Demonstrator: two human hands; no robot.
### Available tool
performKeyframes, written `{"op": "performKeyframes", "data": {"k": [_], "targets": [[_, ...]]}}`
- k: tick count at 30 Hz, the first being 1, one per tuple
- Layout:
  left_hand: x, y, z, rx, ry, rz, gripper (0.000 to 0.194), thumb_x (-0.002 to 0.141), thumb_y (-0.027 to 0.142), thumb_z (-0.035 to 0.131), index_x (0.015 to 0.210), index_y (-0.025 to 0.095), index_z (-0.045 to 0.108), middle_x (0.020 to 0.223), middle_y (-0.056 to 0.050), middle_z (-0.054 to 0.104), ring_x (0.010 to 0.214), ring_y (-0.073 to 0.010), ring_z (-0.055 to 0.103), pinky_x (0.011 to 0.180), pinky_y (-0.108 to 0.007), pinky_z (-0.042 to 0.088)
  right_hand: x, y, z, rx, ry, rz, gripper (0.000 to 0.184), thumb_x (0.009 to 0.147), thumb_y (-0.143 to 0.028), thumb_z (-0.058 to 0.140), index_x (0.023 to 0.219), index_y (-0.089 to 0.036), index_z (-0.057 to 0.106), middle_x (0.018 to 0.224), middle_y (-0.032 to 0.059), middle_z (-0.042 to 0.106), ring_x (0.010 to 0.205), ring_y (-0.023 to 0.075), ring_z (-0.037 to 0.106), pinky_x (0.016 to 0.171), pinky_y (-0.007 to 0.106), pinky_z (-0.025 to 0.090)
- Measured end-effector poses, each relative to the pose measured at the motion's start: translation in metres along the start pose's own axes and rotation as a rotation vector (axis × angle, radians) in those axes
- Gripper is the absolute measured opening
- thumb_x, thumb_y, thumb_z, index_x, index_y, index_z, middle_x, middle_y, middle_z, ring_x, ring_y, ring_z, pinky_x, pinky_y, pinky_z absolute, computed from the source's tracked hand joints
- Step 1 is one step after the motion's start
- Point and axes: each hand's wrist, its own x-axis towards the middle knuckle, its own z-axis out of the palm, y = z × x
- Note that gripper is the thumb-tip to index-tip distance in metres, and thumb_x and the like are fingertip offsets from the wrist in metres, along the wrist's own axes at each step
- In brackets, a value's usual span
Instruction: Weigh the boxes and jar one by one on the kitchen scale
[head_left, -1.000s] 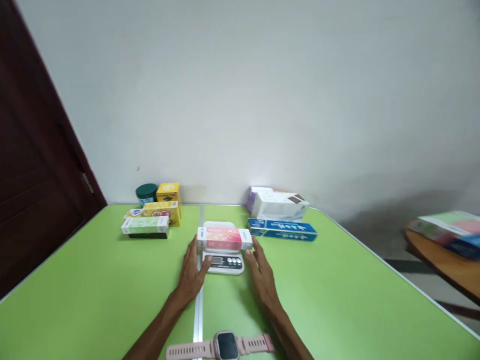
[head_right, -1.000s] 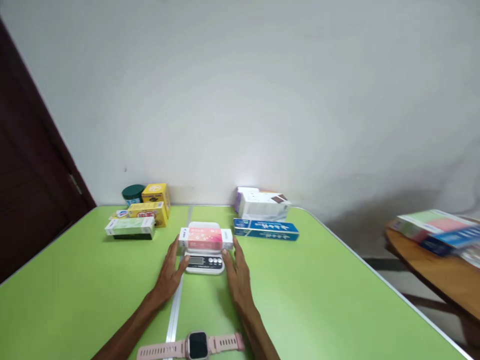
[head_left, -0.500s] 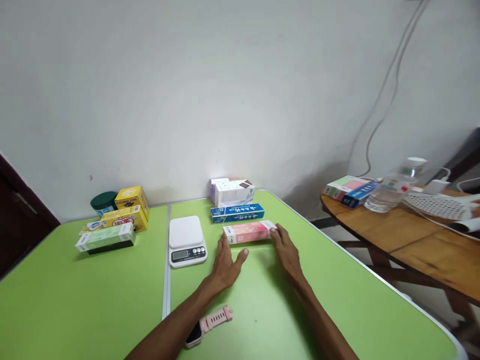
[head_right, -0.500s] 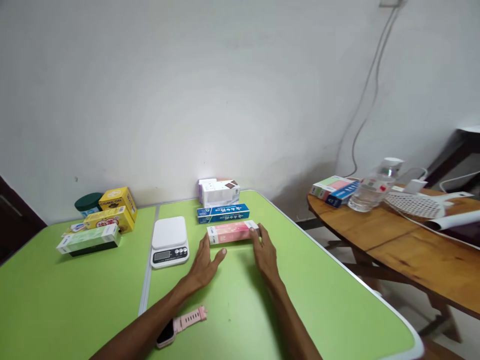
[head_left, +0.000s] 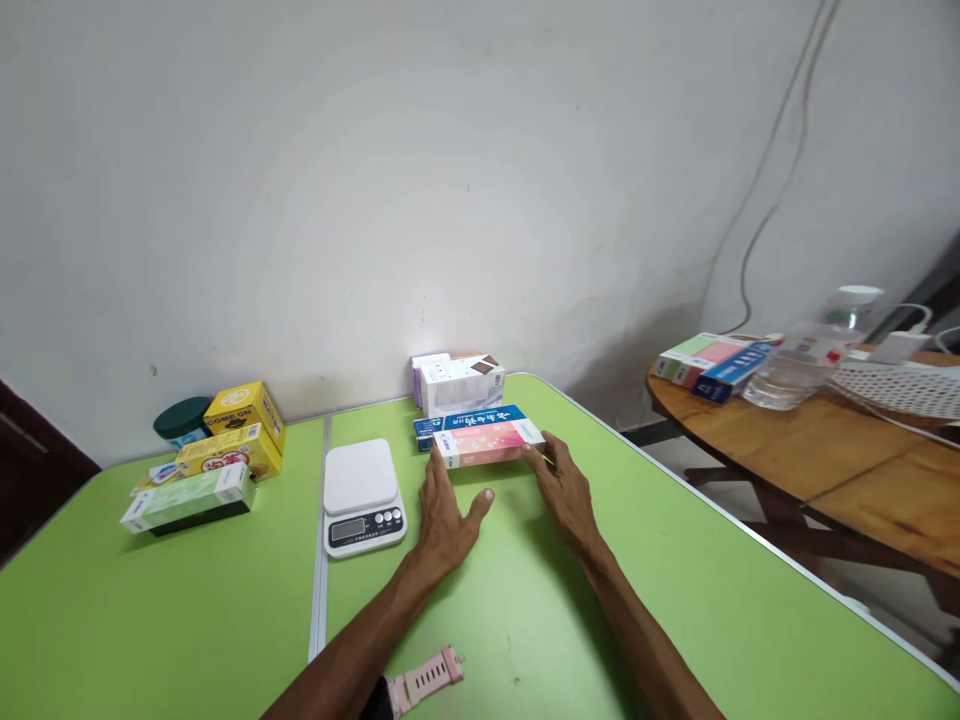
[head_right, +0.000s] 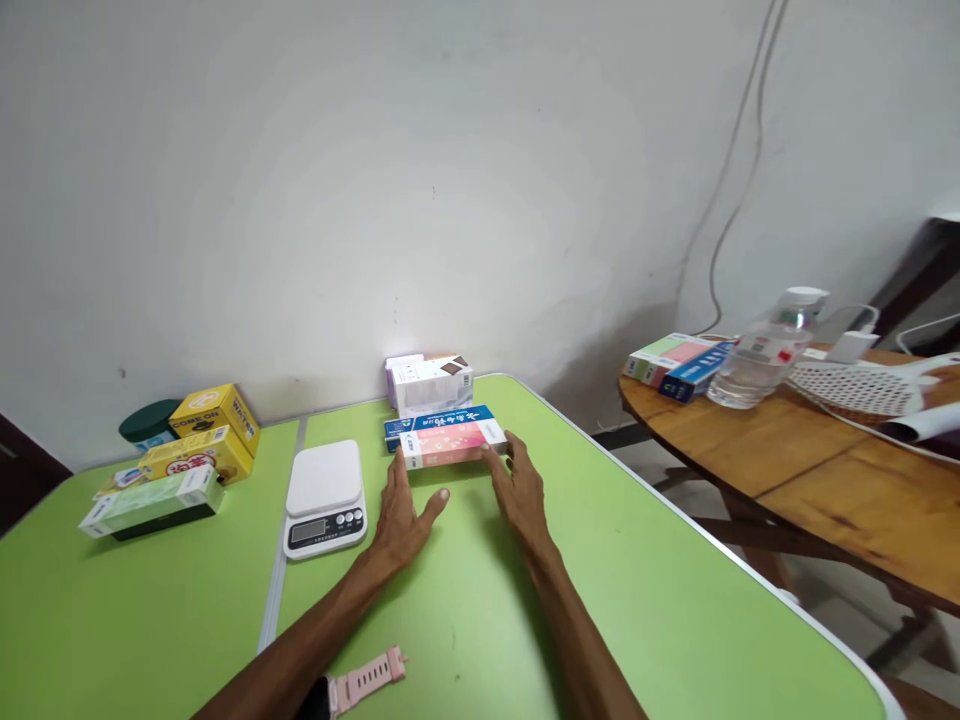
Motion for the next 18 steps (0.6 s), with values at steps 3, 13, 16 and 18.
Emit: {"op": "performKeyframes", "data": {"k": [3,13,16,18], "targets": [[0.013,0.013,-0.007,0.013,0.038,0.041,0.103,0.092,0.061,0.056,0.167,0.011,0.008,0.175,-0.021,0.017,0.164,-0.0328,0.014,0.132,-0.051,0.016,0.008,-0.015,0.004,0.034,0.056,-0.070,0.087,0.087,-0.080,0.049,0.149,-0.019,0.054,0.146,0.0160,0.064,0.125,0.0355,0.064,0.109,0.052,0.048],[0.077,0.010,-0.019,0.187,-0.003,-0.033,0.095,0.091,0.048,0.059,0.165,0.008,0.016,0.172,-0.025,0.025,0.163,-0.0370,0.016,0.130,-0.055,0.015,0.062,-0.004,0.046,-0.121,-0.011,-0.124,0.114,0.080,-0.089,0.040,0.158,-0.004,0.039,0.165,0.0254,0.040,0.155,0.0412,0.033,0.127,0.056,0.025],[0.063,0.013,-0.024,0.130,-0.034,-0.041,0.101,0.090,0.046,0.062,0.166,0.007,0.008,0.174,-0.025,0.017,0.164,-0.0372,0.012,0.131,-0.056,0.014,0.050,0.003,0.043,-0.141,0.023,-0.123,0.115,0.083,-0.086,0.040,0.162,-0.002,0.029,0.169,0.0261,0.030,0.158,0.0407,0.026,0.128,0.055,0.023],[0.038,0.015,-0.034,0.061,-0.051,0.026,0.103,0.091,0.048,0.063,0.167,0.010,0.004,0.175,-0.022,0.013,0.164,-0.0356,0.012,0.132,-0.055,0.015,0.031,0.006,0.041,-0.162,0.057,-0.154,0.113,0.086,-0.083,0.039,0.161,0.000,0.028,0.168,0.0288,0.030,0.158,0.0420,0.026,0.127,0.057,0.023]]}}
